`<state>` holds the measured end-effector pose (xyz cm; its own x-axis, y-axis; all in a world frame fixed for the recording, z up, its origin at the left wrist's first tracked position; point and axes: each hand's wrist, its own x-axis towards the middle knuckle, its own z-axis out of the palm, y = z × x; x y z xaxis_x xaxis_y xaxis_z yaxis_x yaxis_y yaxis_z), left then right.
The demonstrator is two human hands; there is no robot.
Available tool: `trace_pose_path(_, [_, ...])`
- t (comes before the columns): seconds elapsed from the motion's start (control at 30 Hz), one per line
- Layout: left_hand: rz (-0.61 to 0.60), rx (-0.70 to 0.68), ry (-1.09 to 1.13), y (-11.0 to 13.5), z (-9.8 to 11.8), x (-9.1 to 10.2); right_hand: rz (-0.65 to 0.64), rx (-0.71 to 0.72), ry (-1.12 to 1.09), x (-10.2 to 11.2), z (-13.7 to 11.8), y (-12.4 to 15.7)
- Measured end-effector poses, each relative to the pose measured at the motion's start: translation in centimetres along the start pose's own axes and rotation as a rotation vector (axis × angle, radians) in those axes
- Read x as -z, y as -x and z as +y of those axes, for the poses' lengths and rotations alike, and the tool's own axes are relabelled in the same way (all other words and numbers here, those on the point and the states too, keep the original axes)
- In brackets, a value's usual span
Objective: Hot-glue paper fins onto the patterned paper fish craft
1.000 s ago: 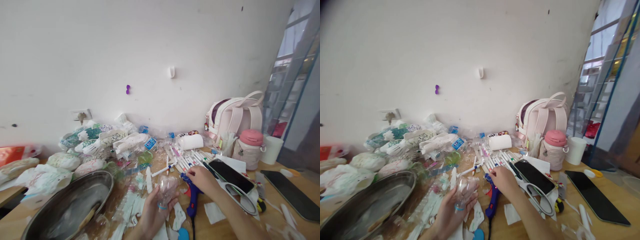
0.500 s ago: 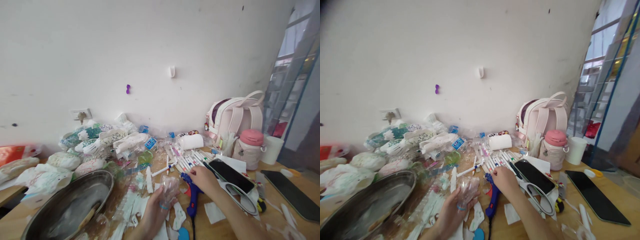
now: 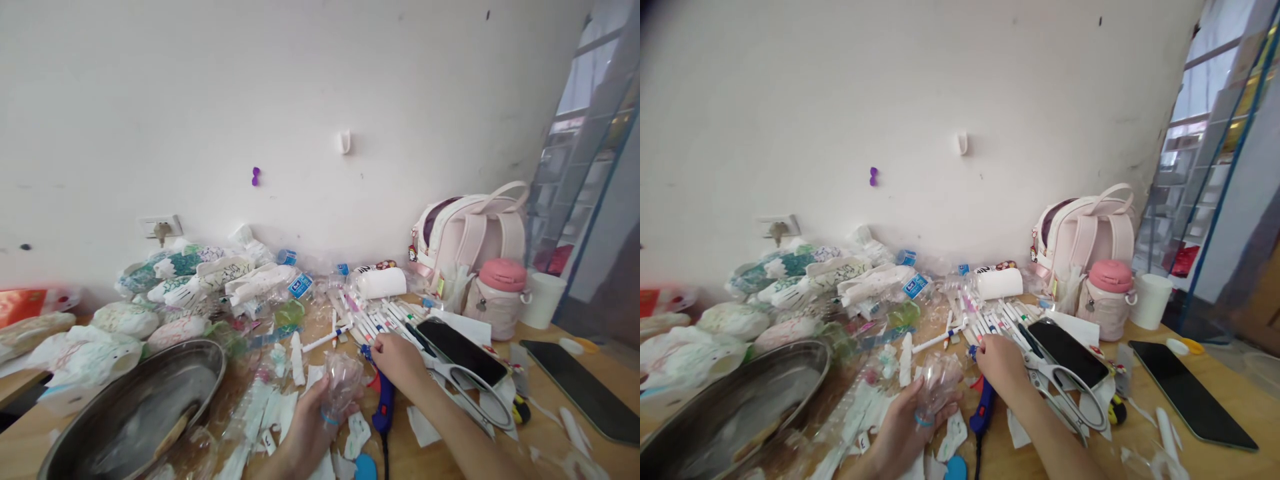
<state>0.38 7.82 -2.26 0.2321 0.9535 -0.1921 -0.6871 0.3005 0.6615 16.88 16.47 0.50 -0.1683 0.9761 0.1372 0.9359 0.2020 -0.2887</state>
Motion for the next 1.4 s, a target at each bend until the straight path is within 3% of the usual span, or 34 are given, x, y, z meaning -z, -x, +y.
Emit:
trace_pose_path(0.47, [0.011, -0.004, 0.010, 0.1, 0.0, 0.1, 0.006, 0.127, 0.059, 0.0, -0.3, 0.3])
trace_pose_path(1.4, [0.027, 0.007, 0.017, 0.0, -0.1, 0.2, -0.006, 0.051, 0.042, 1.0, 1.1, -0.1])
